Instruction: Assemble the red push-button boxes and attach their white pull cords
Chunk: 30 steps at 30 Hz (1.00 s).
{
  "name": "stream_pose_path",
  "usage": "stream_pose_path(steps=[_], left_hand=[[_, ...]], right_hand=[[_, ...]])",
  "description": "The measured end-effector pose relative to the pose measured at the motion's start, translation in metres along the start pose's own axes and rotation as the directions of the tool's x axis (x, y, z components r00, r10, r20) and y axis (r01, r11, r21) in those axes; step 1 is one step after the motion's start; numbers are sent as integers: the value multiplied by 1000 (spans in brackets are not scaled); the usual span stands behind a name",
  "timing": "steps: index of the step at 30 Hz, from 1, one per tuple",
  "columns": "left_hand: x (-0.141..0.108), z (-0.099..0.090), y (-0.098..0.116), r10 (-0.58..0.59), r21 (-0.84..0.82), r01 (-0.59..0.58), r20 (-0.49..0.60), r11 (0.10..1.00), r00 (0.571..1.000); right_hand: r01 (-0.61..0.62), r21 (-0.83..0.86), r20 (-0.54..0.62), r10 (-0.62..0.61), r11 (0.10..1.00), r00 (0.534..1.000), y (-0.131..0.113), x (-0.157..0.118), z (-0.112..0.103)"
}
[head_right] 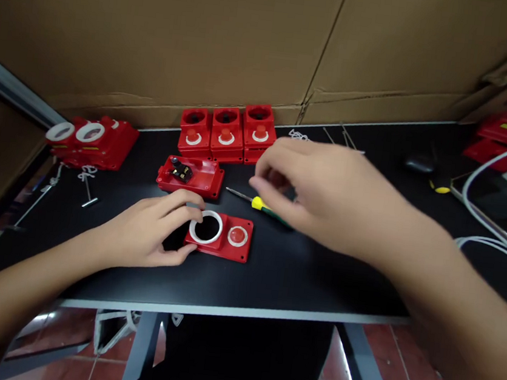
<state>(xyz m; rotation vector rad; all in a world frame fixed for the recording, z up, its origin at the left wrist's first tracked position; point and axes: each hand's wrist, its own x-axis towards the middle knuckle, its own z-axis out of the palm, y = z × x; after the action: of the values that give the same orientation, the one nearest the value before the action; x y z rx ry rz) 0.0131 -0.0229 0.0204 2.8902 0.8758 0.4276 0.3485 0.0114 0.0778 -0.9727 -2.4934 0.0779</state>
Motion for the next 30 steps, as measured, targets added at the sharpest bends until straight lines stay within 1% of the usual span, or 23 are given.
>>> stream_pose_path(steps=[1, 3, 4, 5, 6, 7, 8, 9, 12, 15, 17, 20, 22, 25, 26, 28, 30], left_hand=[[0, -1, 1, 21, 35, -20, -9, 999, 1000], [0, -1, 3, 46, 84, -45, -16, 995, 999], [0, -2, 4, 55, 91, -53, -20, 994, 998], [0, -2, 5, 58, 91, -57, -19, 994, 998], [0, -2, 5, 59, 86, -57, -18, 995, 998], [0, -2, 5, 59, 81, -57, -17, 995, 998], [0, -2, 4, 61, 77, -59, -18, 995, 998], [0, -2, 4, 64, 74, -62, -19, 995, 998], [-1, -3, 1, 74, 69, -71, -34, 995, 997], [-1, -5, -2, 50, 66, -44, -98, 997, 994], [-2, -9, -7, 5, 71, 8, -189, 997, 982], [-4, -17, -22, -83, 110, 127, -338, 986, 937], [-6, -19, -37, -188, 115, 249, -387, 962, 903], [-9, -16, -59, -319, 83, 383, -409, 920, 855], [-9, -14, -63, -367, 79, 432, -402, 898, 839], [-10, -10, -68, -469, 81, 520, -330, 851, 819], [-9, -8, -66, -559, 59, 583, -224, 810, 799]], right_hand=[[1, -48, -14, -1, 999, 1000, 8, 1, -7], [-60, -111, -61, 54, 992, 997, 28, 2, -14], [-95, -80, -94, 88, 992, 992, 41, 2, -15], [-135, -36, -156, 127, 990, 979, 55, 2, -14], [-214, 3, -180, 211, 977, 961, 69, 1, -12], [-299, 34, -208, 299, 954, 931, 83, -1, -10], [-376, 63, -175, 381, 925, 908, 96, -3, -7], [-414, 66, -179, 418, 908, 890, 107, -5, -5], [-457, 69, -177, 462, 887, 869, 126, -11, -4], [-456, 73, -137, 462, 887, 877, 126, -13, -5], [-445, 72, -111, 450, 893, 886, 121, -13, -3], [-411, 66, -114, 417, 909, 902, 108, -14, 3], [-380, 67, -116, 385, 923, 916, 100, -15, 8], [-335, 72, -116, 341, 940, 933, 91, -16, 12], [-323, 71, -120, 329, 944, 937, 89, -17, 13], [-304, 65, -127, 310, 950, 942, 89, -18, 13], [-293, 53, -138, 298, 955, 945, 90, -19, 13]])
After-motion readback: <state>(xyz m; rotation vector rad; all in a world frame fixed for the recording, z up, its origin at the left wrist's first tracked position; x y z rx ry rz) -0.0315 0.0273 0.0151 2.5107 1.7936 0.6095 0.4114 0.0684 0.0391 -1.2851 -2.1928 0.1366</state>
